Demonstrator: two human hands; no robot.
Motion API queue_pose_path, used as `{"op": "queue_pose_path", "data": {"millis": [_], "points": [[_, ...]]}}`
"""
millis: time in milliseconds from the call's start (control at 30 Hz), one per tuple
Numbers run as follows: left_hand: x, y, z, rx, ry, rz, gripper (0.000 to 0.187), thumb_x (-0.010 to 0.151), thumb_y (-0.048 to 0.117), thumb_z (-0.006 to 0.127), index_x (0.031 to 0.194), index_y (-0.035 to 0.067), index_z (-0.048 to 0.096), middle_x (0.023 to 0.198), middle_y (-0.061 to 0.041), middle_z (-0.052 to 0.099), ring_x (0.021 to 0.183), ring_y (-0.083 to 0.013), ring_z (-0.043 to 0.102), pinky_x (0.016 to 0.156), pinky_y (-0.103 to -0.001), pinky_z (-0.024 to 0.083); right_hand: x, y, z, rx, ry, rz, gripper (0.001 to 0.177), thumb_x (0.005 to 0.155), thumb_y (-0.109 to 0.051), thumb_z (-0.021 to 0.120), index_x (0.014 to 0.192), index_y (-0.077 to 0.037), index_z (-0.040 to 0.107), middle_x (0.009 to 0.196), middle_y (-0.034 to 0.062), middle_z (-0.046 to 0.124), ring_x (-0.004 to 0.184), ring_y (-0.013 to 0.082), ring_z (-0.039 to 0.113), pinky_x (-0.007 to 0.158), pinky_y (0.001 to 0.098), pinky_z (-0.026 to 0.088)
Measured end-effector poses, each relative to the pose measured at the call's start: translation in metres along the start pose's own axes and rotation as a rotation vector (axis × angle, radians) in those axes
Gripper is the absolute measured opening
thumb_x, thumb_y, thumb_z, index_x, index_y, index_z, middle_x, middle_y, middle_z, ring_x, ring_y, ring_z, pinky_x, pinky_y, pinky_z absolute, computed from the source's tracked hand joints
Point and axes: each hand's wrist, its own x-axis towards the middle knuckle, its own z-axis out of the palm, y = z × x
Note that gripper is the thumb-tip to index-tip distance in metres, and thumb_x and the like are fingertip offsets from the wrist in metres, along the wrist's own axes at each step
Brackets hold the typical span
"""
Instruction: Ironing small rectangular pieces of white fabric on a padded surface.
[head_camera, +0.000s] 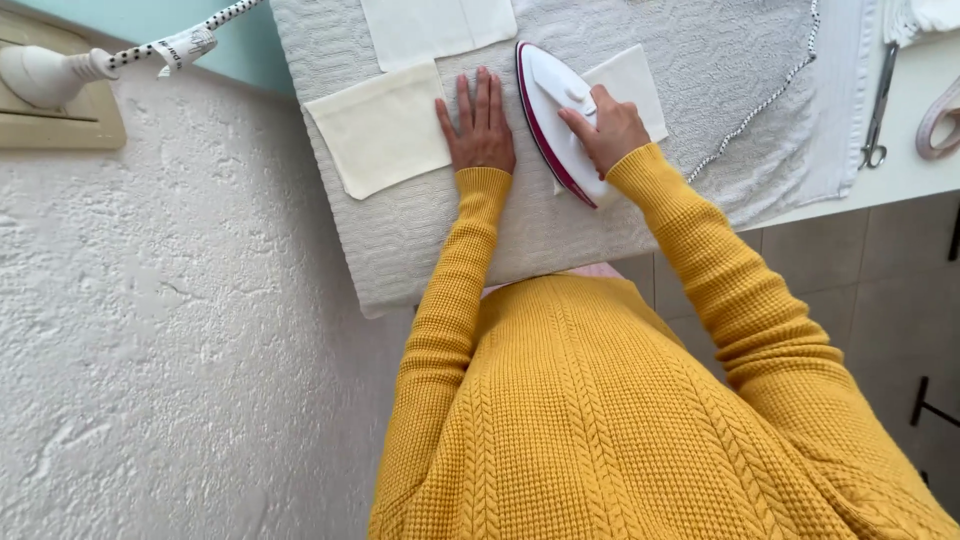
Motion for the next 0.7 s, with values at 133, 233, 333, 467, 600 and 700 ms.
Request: {"op": "queue_pose_path", "data": {"millis": [133, 233, 333, 467, 600, 700], "points": [[0.001, -0.001, -0.001, 0.016, 0.019, -0.011, 0.053, 0.106, 0.024, 0.05, 0.157, 0.015, 0.039, 0.166, 0.001, 0.029, 0.156, -0.0247, 0.02, 0.127, -0.065, 0.01, -0.007, -0.009, -0.003, 0.054, 0.05, 0.061, 0.05, 0.101, -0.045, 0.062, 0.114, 0.003, 0.056, 0.063, 0.0155, 0.066, 0.041, 0.0228, 0.063, 0.037, 0.0357, 0.053], [-0.001, 0.003, -0.007, 0.026, 0.025, 0.02, 0.054, 0.107, 0.022, 0.052, 0.158, 0.013, 0.04, 0.167, -0.001, 0.031, 0.157, -0.0266, 0.022, 0.128, -0.065, 0.012, -0.006, 0.004, -0.001, -0.013, -0.021, -0.017, 0.05, 0.104, -0.047, 0.06, 0.114, 0.003, 0.056, 0.063, 0.015, 0.067, 0.043, 0.0228, 0.064, 0.039, 0.0351, 0.053], [0.005, 0.001, -0.001, -0.006, 0.067, -0.012, 0.054, 0.103, 0.02, 0.052, 0.155, 0.013, 0.042, 0.164, -0.001, 0.033, 0.155, -0.0271, 0.024, 0.125, -0.067, 0.011, 0.0, 0.006, 0.001, -0.028, 0.027, -0.009, 0.051, 0.106, -0.047, 0.059, 0.114, 0.003, 0.056, 0.064, 0.0144, 0.067, 0.044, 0.021, 0.065, 0.039, 0.0334, 0.054], [-0.001, 0.0, 0.002, -0.013, 0.068, -0.005, 0.053, 0.106, 0.021, 0.053, 0.157, 0.012, 0.041, 0.166, 0.0, 0.032, 0.157, -0.0259, 0.022, 0.128, -0.065, 0.012, -0.007, 0.004, 0.001, 0.0, 0.035, -0.032, 0.05, 0.104, -0.046, 0.061, 0.112, 0.003, 0.057, 0.065, 0.0181, 0.067, 0.045, 0.0257, 0.065, 0.042, 0.0379, 0.053], [-0.002, 0.002, -0.008, -0.021, 0.046, -0.018, 0.057, 0.102, 0.022, 0.053, 0.157, 0.013, 0.038, 0.166, -0.001, 0.03, 0.156, -0.0265, 0.021, 0.126, -0.067, 0.011, -0.007, 0.003, -0.005, 0.046, 0.04, -0.091, 0.048, 0.104, -0.046, 0.06, 0.112, 0.001, 0.059, 0.067, 0.0185, 0.067, 0.048, 0.0263, 0.067, 0.044, 0.0395, 0.055], [0.005, 0.001, -0.006, 0.001, 0.018, 0.003, 0.059, 0.104, 0.021, 0.053, 0.16, 0.013, 0.034, 0.168, -0.001, 0.027, 0.158, -0.0259, 0.019, 0.129, -0.065, 0.012, 0.001, 0.026, 0.007, -0.092, 0.069, -0.082, 0.053, 0.106, -0.05, 0.061, 0.111, 0.003, 0.058, 0.069, 0.0198, 0.068, 0.05, 0.028, 0.067, 0.049, 0.0394, 0.056]]}}
